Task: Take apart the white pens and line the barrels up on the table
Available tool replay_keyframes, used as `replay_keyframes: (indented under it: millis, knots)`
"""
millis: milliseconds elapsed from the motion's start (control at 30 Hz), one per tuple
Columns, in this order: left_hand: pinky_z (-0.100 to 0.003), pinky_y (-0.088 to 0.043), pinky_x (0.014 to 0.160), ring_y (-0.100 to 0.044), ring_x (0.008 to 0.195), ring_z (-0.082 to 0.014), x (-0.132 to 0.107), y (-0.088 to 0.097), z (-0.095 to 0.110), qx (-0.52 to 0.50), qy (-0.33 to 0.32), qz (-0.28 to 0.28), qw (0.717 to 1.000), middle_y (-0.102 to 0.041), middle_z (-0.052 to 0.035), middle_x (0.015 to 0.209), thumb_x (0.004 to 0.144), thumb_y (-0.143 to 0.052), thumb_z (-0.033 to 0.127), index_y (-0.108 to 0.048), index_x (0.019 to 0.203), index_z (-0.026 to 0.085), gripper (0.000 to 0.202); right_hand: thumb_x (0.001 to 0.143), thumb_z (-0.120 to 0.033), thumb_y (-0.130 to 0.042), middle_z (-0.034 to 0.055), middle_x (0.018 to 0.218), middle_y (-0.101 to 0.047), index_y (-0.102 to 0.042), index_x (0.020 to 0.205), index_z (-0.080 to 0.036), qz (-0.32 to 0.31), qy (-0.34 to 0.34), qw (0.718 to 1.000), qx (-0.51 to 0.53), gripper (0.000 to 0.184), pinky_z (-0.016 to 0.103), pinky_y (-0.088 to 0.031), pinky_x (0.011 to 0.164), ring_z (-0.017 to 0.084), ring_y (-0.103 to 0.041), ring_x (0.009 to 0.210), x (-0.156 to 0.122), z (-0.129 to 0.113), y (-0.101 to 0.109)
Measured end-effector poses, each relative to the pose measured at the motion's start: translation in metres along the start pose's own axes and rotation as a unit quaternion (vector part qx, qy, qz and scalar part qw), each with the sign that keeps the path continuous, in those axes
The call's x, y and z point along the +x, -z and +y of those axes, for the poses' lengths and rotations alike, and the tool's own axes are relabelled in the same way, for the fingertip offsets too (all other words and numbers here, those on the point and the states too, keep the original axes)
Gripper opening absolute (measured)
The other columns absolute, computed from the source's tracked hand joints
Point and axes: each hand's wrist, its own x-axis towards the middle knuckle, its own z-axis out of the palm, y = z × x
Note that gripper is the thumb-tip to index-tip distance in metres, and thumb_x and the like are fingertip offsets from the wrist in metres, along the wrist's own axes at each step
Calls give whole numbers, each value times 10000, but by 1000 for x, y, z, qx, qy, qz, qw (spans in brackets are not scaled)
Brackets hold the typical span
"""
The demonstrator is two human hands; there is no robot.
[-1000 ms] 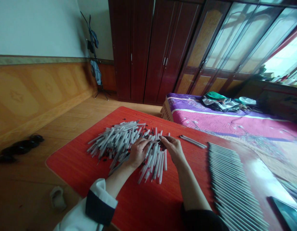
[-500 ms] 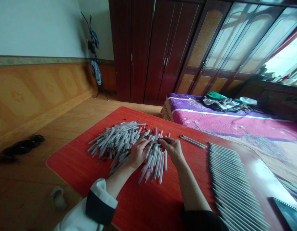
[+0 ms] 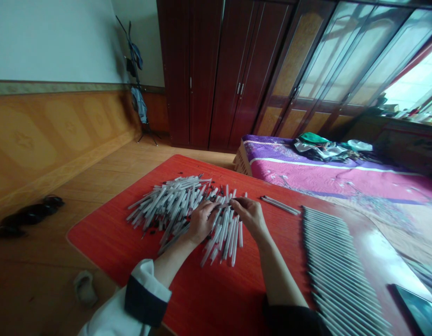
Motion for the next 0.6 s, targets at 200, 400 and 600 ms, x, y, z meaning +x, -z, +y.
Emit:
replay_keyframes:
  millis: [200,400,600]
  knots:
    - [-311,-472,808,-595,902,-180,0,1,3,7,-4,-3,1000,-647,-65,926,878,-451,255,-609,1024,177,229,708,-391,-592,52,560,-617,-703,731,-108,-10,-7,1000,-19,305,204,-382,378,126,-517,473,0,1,-1]
    - [-306,-473,804,-594,898,-179,0,0,2,2,-3,1,1000,-646,-65,923,876,-453,253,-608,1019,168,228,699,-408,-592,50,609,-645,-703,839,-105,-26,3,999,29,351,200,-388,372,113,-514,457,1,1,0]
    - [-313,-468,806,-593,903,-183,0,-1,-1,3,-6,-8,1000,-647,-66,934,877,-452,260,-605,1018,174,225,705,-449,-577,26,486,-585,-692,668,-94,6,0,999,-40,374,198,-347,360,98,-471,398,1,3,1]
